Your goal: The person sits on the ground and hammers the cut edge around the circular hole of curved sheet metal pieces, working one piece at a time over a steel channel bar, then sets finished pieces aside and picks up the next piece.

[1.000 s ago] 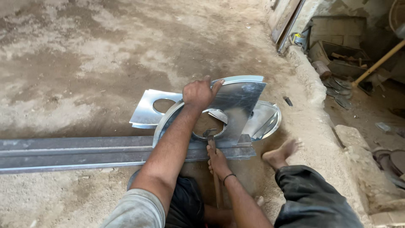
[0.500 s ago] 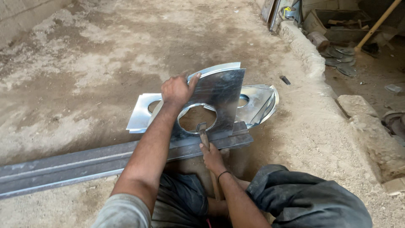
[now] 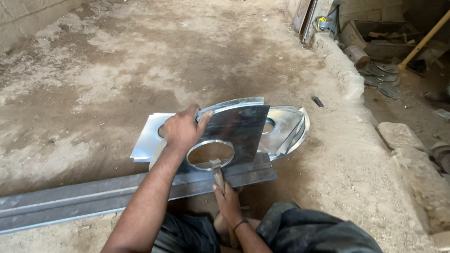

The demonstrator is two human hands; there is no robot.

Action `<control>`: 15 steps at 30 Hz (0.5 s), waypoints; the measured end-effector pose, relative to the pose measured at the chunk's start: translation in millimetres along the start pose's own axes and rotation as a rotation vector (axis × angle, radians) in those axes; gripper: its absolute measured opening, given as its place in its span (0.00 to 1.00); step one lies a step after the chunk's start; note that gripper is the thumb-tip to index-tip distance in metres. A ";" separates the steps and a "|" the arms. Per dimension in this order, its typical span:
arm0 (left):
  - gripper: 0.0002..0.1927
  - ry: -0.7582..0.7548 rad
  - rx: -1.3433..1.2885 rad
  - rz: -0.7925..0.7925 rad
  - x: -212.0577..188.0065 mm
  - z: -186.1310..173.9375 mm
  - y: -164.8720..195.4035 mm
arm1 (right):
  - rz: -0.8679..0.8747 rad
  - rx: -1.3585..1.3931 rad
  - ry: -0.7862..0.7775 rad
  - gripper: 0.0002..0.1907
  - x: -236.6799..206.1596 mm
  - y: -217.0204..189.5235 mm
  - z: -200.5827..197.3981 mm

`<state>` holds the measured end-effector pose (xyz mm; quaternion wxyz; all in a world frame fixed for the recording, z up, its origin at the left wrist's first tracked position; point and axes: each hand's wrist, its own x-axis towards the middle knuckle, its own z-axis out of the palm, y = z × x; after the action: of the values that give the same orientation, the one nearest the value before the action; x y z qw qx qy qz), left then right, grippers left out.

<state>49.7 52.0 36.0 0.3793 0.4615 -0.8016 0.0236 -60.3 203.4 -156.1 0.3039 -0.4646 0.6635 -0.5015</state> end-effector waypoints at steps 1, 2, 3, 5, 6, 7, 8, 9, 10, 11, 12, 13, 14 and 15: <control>0.27 0.027 0.005 0.025 -0.2 2.2 -1.1 | -0.022 -0.021 0.007 0.19 2.7 4.5 0.6; 0.27 0.014 0.030 0.006 -0.4 4.4 -2.2 | -0.044 -0.043 0.014 0.19 5.5 8.7 1.2; 0.27 0.001 0.055 -0.014 -0.5 6.8 -3.3 | -0.041 -0.024 0.010 0.19 8.3 12.4 1.8; 0.27 -0.009 0.104 -0.038 -0.7 12.0 -5.6 | -0.032 0.015 -0.003 0.18 14.0 18.3 2.7; 0.27 -0.002 0.127 -0.041 -0.8 14.8 -6.8 | 0.001 0.010 -0.023 0.18 16.9 20.5 3.0; 0.27 0.005 0.148 -0.043 -0.8 17.8 -8.1 | 0.036 0.004 -0.042 0.18 19.9 22.1 3.3; 0.28 0.017 0.147 -0.035 -0.9 20.8 -9.6 | 0.074 -0.002 -0.060 0.18 22.9 23.3 3.4; 0.30 0.026 0.146 -0.029 -1.0 24.0 -11.1 | 0.090 0.026 -0.061 0.17 26.0 24.2 3.6; 0.31 0.033 0.142 -0.027 -1.1 27.3 -12.8 | 0.110 0.051 -0.064 0.17 29.2 24.8 3.7; 0.32 0.110 0.192 -0.011 -1.1 30.6 -14.6 | 0.130 0.072 -0.062 0.17 32.3 25.1 3.7; 0.32 0.186 0.224 0.009 -1.2 34.0 -16.7 | 0.103 -0.008 -0.027 0.18 35.5 25.5 3.7; 0.33 0.259 0.233 0.040 -1.2 37.6 -18.9 | 0.083 -0.098 0.031 0.19 38.5 26.3 3.4; 0.32 0.266 0.255 0.058 -1.2 41.2 -21.3 | 0.074 -0.121 0.057 0.19 41.5 27.8 3.0; 0.31 0.302 0.215 0.087 -1.1 44.8 -23.9 | 0.079 -0.095 0.027 0.19 45.3 30.1 2.4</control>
<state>41.8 21.7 -4.0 0.4426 0.4556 -0.7475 0.1944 -84.9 162.7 -182.6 0.2921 -0.4451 0.7085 -0.4632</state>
